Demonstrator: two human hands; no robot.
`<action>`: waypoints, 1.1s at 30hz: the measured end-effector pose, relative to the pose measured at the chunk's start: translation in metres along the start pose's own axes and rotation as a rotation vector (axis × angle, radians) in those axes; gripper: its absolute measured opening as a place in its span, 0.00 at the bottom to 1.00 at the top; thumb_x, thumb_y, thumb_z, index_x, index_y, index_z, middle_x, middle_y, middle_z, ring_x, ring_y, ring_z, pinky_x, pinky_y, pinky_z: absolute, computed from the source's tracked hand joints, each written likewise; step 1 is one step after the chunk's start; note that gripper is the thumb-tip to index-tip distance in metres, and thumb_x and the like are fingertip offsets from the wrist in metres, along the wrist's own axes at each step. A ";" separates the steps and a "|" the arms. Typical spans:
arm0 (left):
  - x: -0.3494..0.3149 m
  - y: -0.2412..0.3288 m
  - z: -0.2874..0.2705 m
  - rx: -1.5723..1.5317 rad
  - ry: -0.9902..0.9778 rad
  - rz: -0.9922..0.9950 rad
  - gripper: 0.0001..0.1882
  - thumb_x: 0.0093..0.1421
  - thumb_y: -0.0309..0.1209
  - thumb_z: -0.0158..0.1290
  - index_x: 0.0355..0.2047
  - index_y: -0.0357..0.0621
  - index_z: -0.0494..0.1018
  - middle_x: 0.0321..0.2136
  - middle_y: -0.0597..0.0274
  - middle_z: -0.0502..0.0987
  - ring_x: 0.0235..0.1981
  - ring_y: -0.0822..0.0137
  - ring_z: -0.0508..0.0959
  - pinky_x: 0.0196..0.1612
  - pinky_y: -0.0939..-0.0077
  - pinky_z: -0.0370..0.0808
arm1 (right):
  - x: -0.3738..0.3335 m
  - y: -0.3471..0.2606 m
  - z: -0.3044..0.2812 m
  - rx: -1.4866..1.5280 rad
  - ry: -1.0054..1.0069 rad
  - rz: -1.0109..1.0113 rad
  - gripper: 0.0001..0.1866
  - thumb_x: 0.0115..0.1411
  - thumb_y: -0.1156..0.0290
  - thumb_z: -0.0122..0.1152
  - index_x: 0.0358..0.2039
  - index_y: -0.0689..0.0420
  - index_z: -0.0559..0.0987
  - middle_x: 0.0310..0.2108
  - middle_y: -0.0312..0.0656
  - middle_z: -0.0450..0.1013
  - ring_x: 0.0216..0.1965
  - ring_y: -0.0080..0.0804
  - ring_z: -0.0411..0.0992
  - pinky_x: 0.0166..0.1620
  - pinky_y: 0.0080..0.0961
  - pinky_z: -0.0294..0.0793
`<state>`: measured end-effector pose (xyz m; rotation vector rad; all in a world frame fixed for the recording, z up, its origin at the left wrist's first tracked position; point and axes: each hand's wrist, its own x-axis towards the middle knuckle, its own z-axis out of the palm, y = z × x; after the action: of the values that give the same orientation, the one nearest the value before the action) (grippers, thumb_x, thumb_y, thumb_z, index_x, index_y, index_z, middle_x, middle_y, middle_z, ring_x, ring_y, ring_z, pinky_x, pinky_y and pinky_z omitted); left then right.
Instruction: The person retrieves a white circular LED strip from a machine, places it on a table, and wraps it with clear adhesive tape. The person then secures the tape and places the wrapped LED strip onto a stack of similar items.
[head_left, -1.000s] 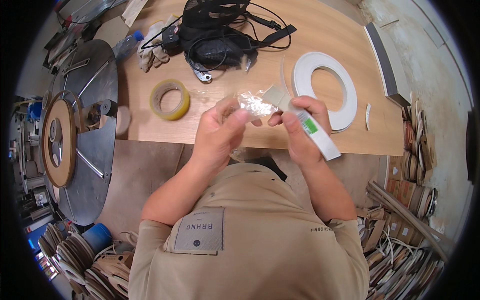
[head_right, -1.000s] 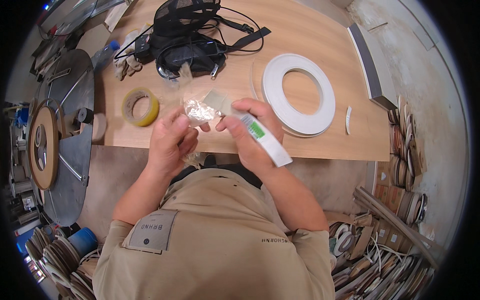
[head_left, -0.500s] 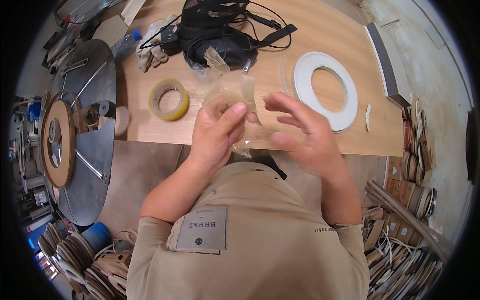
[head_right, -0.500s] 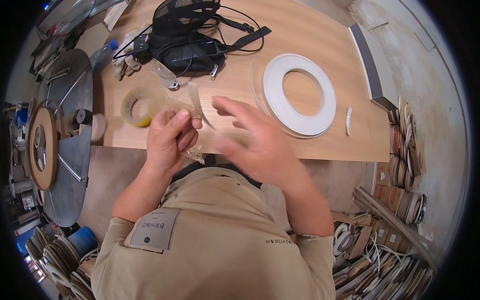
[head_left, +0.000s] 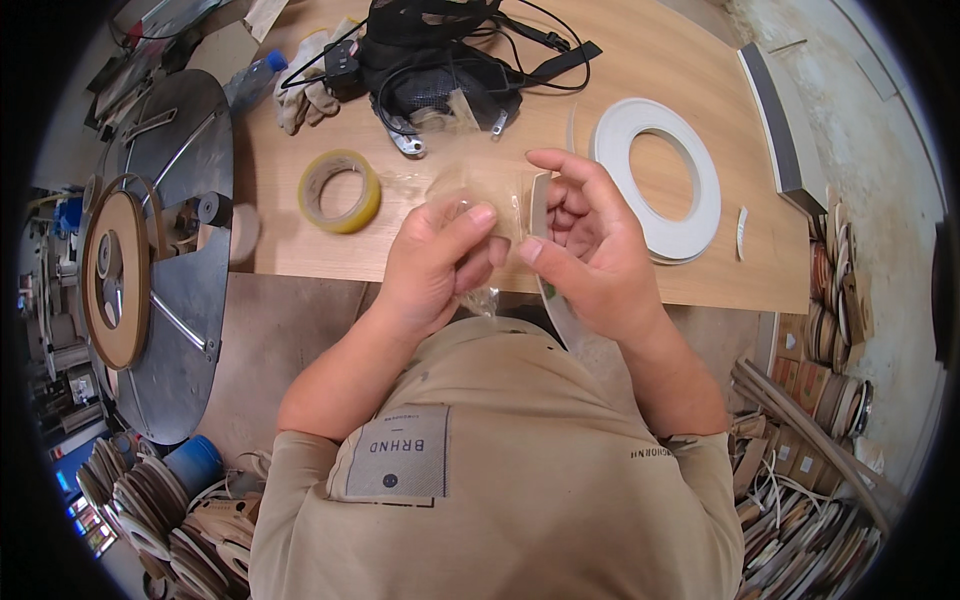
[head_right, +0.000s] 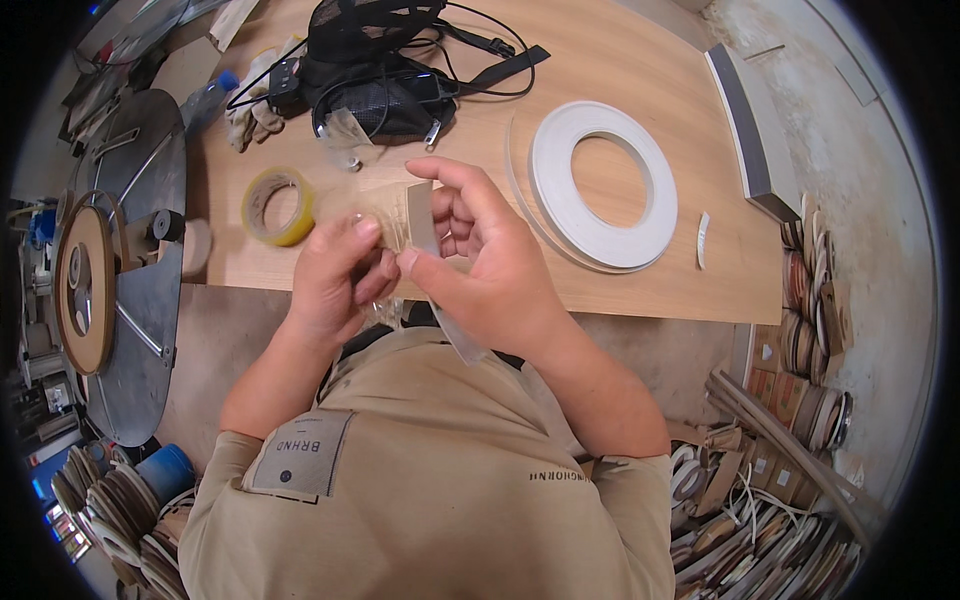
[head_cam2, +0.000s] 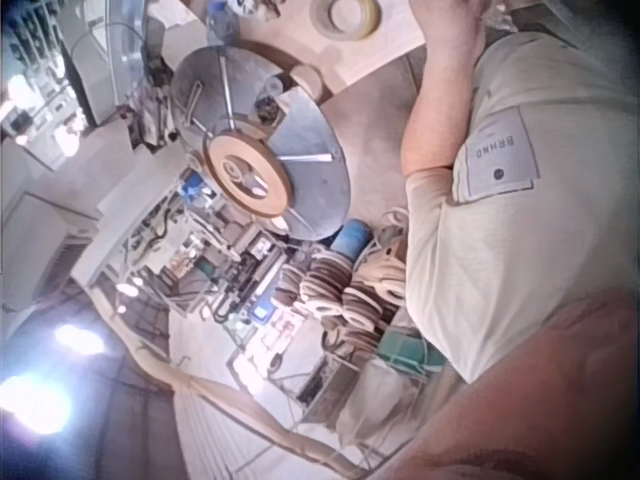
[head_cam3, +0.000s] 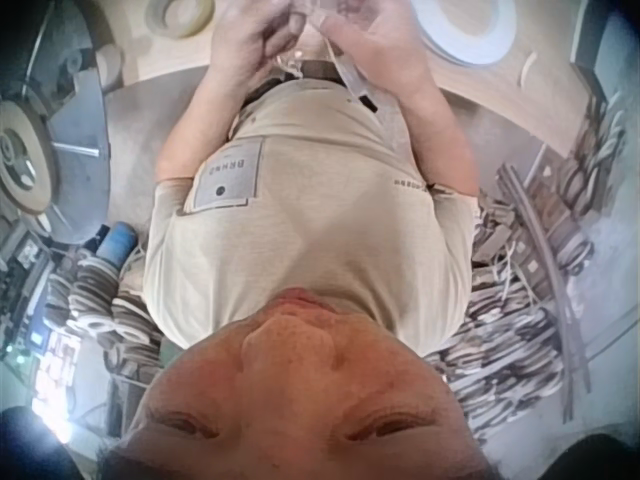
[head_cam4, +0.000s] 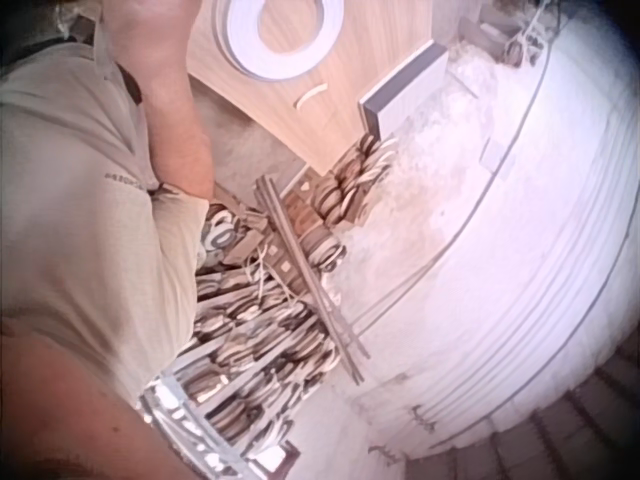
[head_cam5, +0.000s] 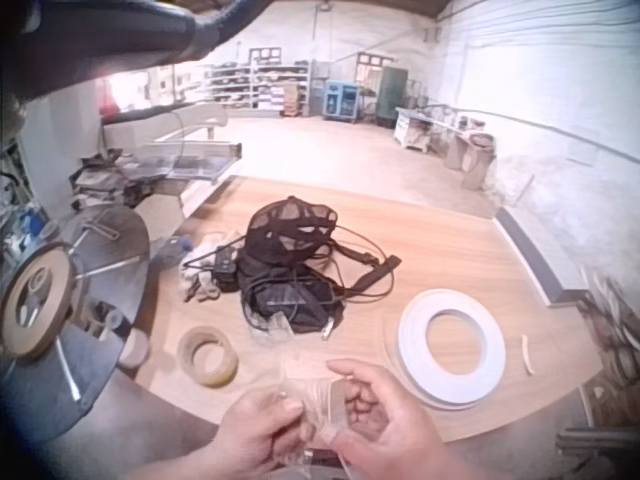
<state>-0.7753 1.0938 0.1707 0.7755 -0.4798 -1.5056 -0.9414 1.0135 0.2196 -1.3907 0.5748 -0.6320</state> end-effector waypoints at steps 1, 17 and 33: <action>0.001 -0.003 0.002 0.124 0.097 0.093 0.10 0.67 0.33 0.56 0.40 0.39 0.73 0.24 0.66 0.76 0.18 0.82 0.64 0.22 0.84 0.61 | 0.000 0.000 0.002 0.039 0.030 -0.014 0.33 0.60 0.80 0.61 0.65 0.62 0.62 0.47 0.43 0.72 0.46 0.25 0.72 0.49 0.23 0.73; -0.006 -0.011 0.010 0.809 0.088 0.352 0.08 0.61 0.25 0.62 0.39 0.34 0.79 0.30 0.63 0.83 0.32 0.76 0.80 0.36 0.79 0.76 | -0.005 0.027 -0.008 0.320 0.053 0.116 0.20 0.62 0.78 0.61 0.52 0.61 0.66 0.40 0.39 0.74 0.37 0.18 0.73 0.38 0.17 0.73; -0.008 -0.018 -0.018 0.034 0.019 0.192 0.11 0.69 0.35 0.55 0.37 0.38 0.74 0.26 0.58 0.77 0.16 0.80 0.63 0.20 0.84 0.58 | -0.011 0.039 -0.037 0.259 0.084 0.157 0.25 0.61 0.74 0.67 0.54 0.60 0.66 0.36 0.38 0.74 0.35 0.20 0.72 0.39 0.20 0.72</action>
<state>-0.7752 1.1061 0.1466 0.7483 -0.5510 -1.3139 -0.9720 0.9978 0.1771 -1.0702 0.6387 -0.6164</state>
